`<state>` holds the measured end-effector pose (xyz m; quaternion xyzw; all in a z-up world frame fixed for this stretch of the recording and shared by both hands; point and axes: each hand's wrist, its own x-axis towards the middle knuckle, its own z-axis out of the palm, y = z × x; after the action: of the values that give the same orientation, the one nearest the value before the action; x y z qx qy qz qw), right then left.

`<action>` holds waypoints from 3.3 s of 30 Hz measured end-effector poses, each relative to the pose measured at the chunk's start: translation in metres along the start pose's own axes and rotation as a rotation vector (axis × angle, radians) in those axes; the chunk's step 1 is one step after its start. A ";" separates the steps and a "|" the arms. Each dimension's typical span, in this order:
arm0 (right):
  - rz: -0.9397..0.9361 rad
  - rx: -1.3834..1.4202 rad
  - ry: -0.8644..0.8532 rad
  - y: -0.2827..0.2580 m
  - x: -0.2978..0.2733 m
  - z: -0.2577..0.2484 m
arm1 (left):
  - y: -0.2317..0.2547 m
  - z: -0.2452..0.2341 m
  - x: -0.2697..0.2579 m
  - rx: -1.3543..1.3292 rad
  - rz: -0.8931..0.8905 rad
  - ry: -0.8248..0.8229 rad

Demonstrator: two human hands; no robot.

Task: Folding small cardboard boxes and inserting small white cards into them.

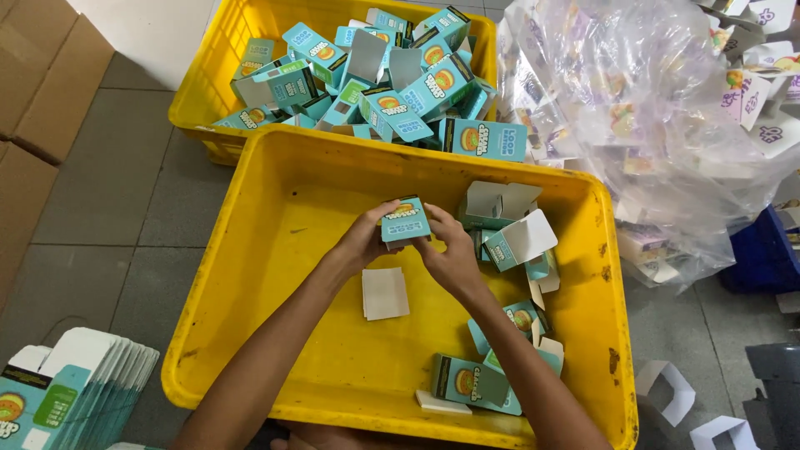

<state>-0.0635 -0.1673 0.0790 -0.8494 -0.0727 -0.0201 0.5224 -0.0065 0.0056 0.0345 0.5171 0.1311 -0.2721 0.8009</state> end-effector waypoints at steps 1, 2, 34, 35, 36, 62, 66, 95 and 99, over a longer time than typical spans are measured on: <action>-0.001 -0.001 -0.002 0.003 0.001 -0.001 | -0.001 0.000 -0.001 -0.002 0.001 0.001; 0.025 -0.012 -0.038 0.005 0.002 -0.002 | -0.002 0.001 -0.002 0.008 -0.007 -0.010; 0.115 0.176 0.131 -0.003 -0.002 0.005 | 0.001 0.008 -0.010 -0.030 0.008 -0.008; 0.073 0.157 0.160 -0.007 -0.004 0.006 | 0.001 0.005 -0.008 -0.080 0.038 0.026; 0.031 0.137 0.189 -0.012 -0.005 0.007 | 0.001 0.003 -0.007 -0.131 0.068 0.061; 0.155 -0.548 -0.232 0.020 0.006 -0.055 | -0.042 -0.060 0.025 1.578 0.175 -0.060; 0.235 -1.043 -0.728 0.066 -0.026 -0.094 | -0.049 -0.054 0.029 1.643 0.149 -0.098; 0.279 -1.021 -1.246 0.085 -0.078 -0.119 | -0.015 -0.043 0.006 1.539 0.035 0.058; 0.244 -0.788 -1.116 0.031 -0.065 -0.131 | -0.016 -0.039 0.004 1.542 0.086 0.062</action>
<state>-0.1175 -0.3048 0.1037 -0.8612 -0.2217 0.4537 0.0580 -0.0093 0.0346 0.0035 0.9408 -0.0935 -0.2403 0.2201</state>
